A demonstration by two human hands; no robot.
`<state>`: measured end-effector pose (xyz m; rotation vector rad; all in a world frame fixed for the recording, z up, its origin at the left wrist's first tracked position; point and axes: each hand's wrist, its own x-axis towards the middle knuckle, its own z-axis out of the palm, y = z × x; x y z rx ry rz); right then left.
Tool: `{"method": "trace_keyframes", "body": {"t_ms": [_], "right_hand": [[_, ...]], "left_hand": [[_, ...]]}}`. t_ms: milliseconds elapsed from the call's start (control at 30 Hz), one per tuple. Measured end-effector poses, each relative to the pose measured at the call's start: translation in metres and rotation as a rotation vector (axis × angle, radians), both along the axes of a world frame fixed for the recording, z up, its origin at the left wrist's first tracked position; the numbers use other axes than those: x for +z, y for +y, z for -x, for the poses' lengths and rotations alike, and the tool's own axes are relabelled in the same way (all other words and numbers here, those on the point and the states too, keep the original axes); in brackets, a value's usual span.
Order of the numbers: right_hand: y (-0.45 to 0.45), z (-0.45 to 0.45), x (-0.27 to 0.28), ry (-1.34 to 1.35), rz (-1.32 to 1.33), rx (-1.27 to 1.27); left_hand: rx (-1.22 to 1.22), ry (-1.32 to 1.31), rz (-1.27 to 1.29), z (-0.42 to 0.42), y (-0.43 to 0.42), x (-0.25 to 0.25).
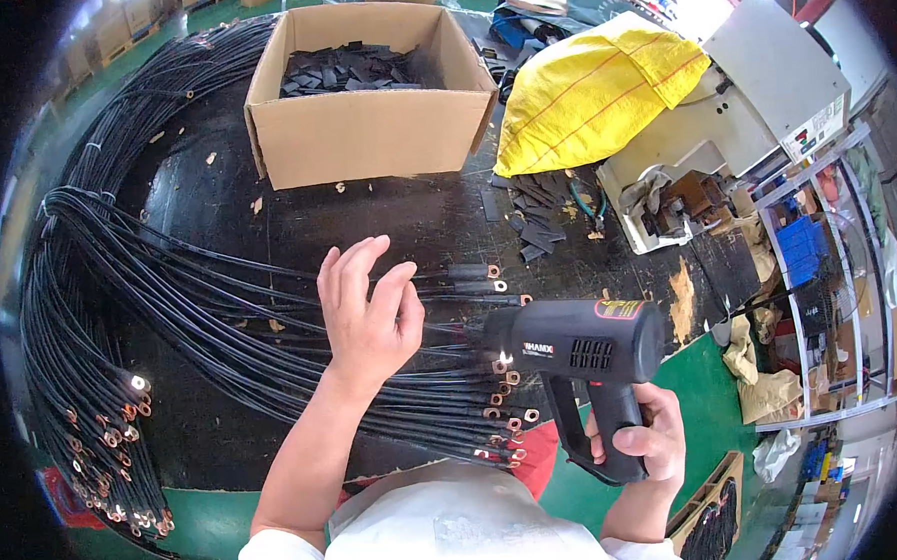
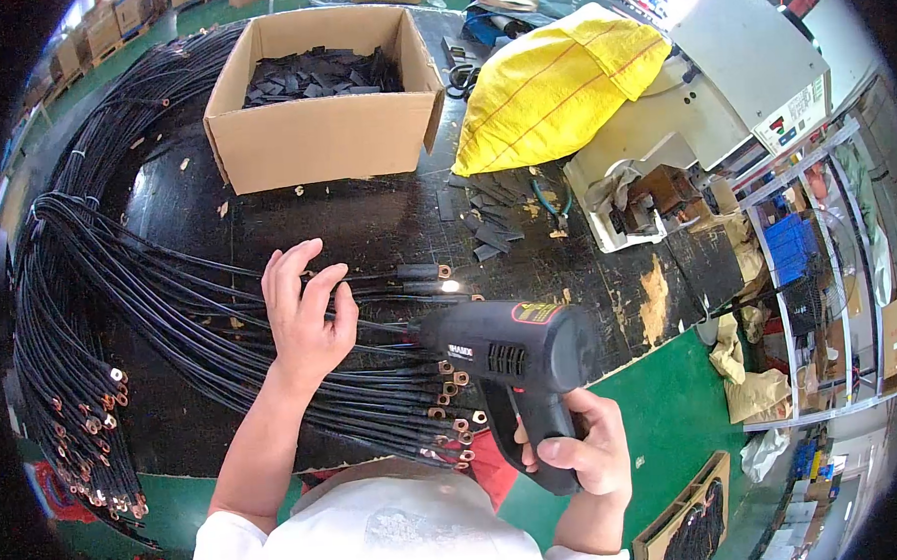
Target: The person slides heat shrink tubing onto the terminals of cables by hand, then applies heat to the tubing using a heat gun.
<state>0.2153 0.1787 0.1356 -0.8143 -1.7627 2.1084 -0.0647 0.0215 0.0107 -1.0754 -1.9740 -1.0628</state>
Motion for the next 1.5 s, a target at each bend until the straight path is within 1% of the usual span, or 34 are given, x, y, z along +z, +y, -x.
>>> {"method": "trace_keyframes", "body": {"t_ms": [167,267,467,667,767,867,967,1067,1267,1500], "right_hand": [[-0.0002,0.0012,-0.0002,0.013,0.0,0.04],[-0.0012,0.0009,-0.0019,-0.049,-0.076,-0.042],[-0.0002,-0.0035,0.0017,-0.061,-0.097,-0.105],[-0.002,-0.0025,-0.0025,-0.022,-0.071,-0.042],[-0.0046,-0.0006,0.0017,0.002,-0.003,-0.009],[-0.005,0.0002,0.0025,-0.003,-0.005,-0.016],[-0.0026,-0.0024,-0.003,-0.036,-0.075,-0.045],[-0.0002,-0.0059,0.0007,-0.022,-0.032,-0.014],[-0.0016,-0.0039,0.0003,-0.05,-0.093,-0.059],[-0.0049,-0.0008,-0.0006,0.008,-0.006,0.012]], "left_hand": [[0.001,0.002,-0.006,0.0007,-0.0002,-0.0008],[-0.001,-0.004,-0.011,0.0005,-0.0006,-0.0009],[0.002,-0.01,-0.009,-0.0004,0.0006,-0.0018],[0.001,-0.007,-0.009,0.001,0.0005,-0.0032],[0.005,-0.017,0.004,0.0009,-0.0002,-0.0029],[0.008,-0.014,0.001,0.001,0.0001,-0.0028],[0.007,-0.014,-0.002,0.0007,0.0003,-0.0025],[0.003,-0.028,0.005,0.0001,-0.0001,-0.0022],[0.005,-0.018,-0.001,-0.0007,0.0004,-0.0023],[-0.003,-0.017,-0.004,-0.0002,0.0007,-0.0022]]}}
